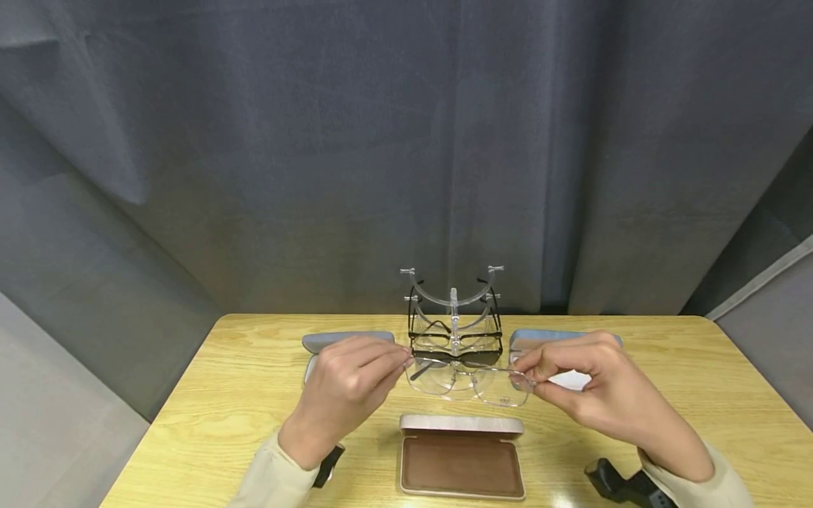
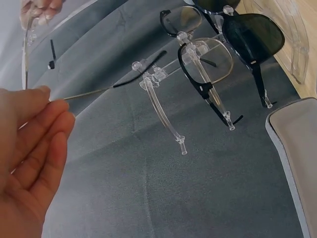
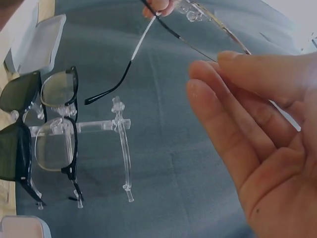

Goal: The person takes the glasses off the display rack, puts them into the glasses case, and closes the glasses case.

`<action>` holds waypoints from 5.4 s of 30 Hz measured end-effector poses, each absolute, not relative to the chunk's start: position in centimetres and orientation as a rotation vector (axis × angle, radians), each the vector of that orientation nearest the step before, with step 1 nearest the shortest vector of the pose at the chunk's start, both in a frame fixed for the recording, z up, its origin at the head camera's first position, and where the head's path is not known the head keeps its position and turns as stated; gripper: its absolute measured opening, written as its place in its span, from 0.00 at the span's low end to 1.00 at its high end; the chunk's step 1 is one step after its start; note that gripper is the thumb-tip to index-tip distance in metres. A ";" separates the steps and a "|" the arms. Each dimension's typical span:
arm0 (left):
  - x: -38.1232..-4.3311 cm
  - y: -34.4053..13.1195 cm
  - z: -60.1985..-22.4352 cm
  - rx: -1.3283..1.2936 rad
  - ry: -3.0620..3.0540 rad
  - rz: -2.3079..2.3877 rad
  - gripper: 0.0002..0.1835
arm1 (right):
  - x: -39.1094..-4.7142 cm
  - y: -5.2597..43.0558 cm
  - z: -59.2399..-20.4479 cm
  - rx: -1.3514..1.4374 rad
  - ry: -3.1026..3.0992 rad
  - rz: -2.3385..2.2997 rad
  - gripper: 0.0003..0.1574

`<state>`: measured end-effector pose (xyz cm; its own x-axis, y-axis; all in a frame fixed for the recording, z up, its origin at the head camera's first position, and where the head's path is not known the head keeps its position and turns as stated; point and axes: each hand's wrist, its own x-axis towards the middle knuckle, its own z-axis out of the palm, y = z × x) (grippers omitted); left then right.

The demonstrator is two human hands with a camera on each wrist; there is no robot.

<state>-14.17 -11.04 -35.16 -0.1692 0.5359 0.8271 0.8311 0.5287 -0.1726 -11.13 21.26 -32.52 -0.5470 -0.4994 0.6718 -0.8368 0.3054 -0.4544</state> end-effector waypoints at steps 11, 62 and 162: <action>-14.4 -11.0 -35.3 -1.175 -1.864 -0.551 0.11 | -11.5 21.5 -32.8 1.131 -2.153 0.973 0.33; -15.9 -12.2 -36.4 -1.304 -2.117 -1.485 0.09 | -12.5 21.3 -33.8 1.234 -2.227 1.031 0.30; -11.4 -11.2 -45.1 -1.223 -2.877 -0.430 0.05 | -9.1 21.8 -45.5 1.113 -2.965 0.941 0.06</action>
